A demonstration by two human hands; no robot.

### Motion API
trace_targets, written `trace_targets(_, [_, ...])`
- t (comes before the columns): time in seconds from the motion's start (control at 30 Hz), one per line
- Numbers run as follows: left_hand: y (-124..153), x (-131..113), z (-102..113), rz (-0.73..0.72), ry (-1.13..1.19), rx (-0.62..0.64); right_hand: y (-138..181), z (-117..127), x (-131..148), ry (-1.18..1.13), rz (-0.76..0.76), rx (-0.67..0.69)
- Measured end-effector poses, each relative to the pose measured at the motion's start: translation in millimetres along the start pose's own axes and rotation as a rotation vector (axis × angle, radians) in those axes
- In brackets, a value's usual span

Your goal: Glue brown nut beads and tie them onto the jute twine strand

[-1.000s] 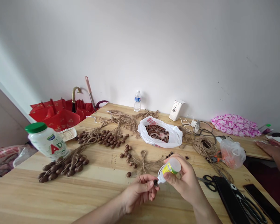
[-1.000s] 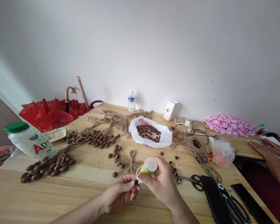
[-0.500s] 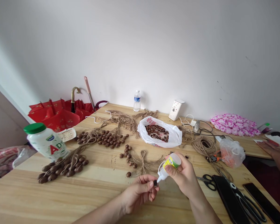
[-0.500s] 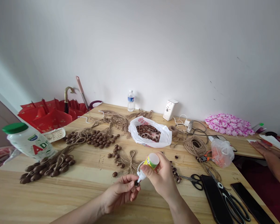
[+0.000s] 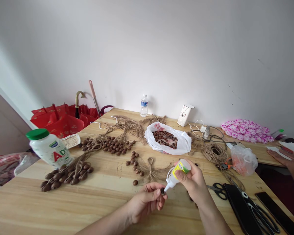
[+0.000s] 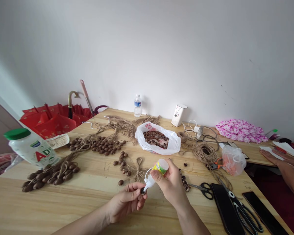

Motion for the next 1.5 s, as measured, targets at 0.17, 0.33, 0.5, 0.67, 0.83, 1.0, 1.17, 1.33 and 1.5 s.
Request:
trace_targets(0.17, [1.1,-2.3,-1.8,-0.011,0.004,0.012,-2.1,-2.5,0.9,-0.019,-0.029,0.002])
trace_targets(0.33, [0.6,-4.4,-3.0,-0.02,0.007,0.01,-4.6,-3.8,0.5,-0.047,-0.066,0.0])
trace_targets(0.5, [1.3,-5.0,-3.9,-0.023,0.018,0.005,-4.7,-4.0,-6.7,-0.094,-0.107,0.01])
trace_targets(0.67, [0.9,-5.4,-4.6,-0.024,0.023,0.014,-5.6,-4.3,-10.1,-0.111,-0.101,0.027])
trace_targets(0.83, [1.3,-4.8,-4.3,-0.021,0.029,0.014,-7.3,-3.2,-12.4,-0.107,-0.085,0.028])
trace_targets(1.0, [2.2,-4.8,-5.9,-0.021,0.029,0.015,-8.4,-2.7,-13.7,-0.119,-0.063,0.026])
trace_targets(1.17, [1.0,-5.6,-6.0,-0.022,0.025,0.018,-8.5,-4.5,-11.8,-0.119,-0.058,0.036])
trace_targets(1.33, [1.1,-5.6,-5.5,-0.026,0.028,0.024,-8.3,-6.7,-9.6,-0.118,-0.072,0.046])
trace_targets(1.5, [1.7,-5.5,-6.5,-0.022,0.033,0.023,-9.3,-6.8,-10.2,-0.121,-0.083,0.042])
Point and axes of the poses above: each hand's wrist, its own y-axis away from the middle knuckle, its own z-axis out of the back of the hand, x = y × z, the point moved 8 cm from there along -y, towards the middle knuckle, and after that the axes turned 5 degrees about z, right-handed, at the moved point
